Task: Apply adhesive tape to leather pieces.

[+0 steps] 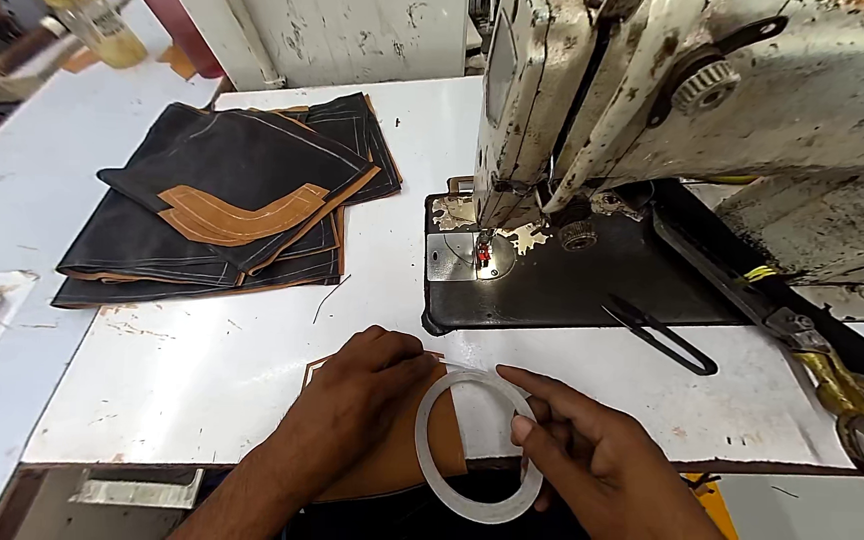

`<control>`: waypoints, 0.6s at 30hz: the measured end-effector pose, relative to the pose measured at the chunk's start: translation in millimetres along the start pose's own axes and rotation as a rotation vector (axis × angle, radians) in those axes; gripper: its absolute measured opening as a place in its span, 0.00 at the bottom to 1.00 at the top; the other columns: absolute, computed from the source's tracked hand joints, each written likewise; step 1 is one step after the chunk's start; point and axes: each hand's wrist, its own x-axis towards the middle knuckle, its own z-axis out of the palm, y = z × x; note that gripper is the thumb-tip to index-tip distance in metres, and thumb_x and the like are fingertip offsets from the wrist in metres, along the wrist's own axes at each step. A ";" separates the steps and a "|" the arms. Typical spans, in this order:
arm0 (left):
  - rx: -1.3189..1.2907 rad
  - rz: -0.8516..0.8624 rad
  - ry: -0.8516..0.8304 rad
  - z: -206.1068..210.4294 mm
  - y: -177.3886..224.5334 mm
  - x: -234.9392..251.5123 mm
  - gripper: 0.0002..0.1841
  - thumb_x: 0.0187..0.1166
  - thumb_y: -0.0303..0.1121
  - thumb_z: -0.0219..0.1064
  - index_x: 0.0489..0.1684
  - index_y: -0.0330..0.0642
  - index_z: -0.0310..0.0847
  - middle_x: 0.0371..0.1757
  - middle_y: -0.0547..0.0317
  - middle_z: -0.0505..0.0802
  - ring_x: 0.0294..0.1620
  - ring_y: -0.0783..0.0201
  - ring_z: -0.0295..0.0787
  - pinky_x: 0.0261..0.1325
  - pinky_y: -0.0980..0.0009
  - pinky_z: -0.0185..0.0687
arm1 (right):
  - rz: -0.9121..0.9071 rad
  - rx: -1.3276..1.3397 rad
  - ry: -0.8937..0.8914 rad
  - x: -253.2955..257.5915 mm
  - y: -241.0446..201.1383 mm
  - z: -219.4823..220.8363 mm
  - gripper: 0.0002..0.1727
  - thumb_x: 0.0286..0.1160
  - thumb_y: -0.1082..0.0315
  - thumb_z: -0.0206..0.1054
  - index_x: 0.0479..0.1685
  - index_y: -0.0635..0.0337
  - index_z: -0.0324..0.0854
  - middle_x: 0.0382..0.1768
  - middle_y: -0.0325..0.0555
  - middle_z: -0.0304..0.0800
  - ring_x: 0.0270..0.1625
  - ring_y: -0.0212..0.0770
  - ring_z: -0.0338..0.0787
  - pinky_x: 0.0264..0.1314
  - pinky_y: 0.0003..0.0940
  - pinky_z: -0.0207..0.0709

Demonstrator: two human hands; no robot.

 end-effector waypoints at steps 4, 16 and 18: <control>0.031 0.030 -0.026 0.0 2.4 1.1 0.15 0.84 0.32 0.60 0.57 0.52 0.93 0.54 0.67 0.92 0.56 0.67 0.85 0.58 0.72 0.83 | 0.026 0.058 -0.063 -5.2 -4.1 -2.9 0.22 0.88 0.65 0.63 0.78 0.57 0.80 0.39 0.40 0.92 0.23 0.35 0.91 0.22 0.33 0.92; 0.057 -0.029 -0.018 -0.1 18.1 11.2 0.14 0.84 0.44 0.62 0.45 0.51 0.96 0.45 0.70 0.91 0.49 0.72 0.84 0.48 0.75 0.80 | 0.007 0.006 -0.202 -17.1 -7.4 25.4 0.22 0.90 0.66 0.58 0.79 0.54 0.81 0.35 0.43 0.90 0.23 0.34 0.86 0.23 0.32 0.86; 0.077 -0.058 0.038 4.9 20.3 13.7 0.14 0.84 0.45 0.64 0.39 0.53 0.97 0.41 0.71 0.91 0.45 0.73 0.85 0.44 0.77 0.80 | 0.003 -0.008 -0.197 -17.0 -6.7 25.9 0.22 0.90 0.66 0.58 0.78 0.55 0.81 0.35 0.43 0.90 0.23 0.34 0.86 0.23 0.32 0.86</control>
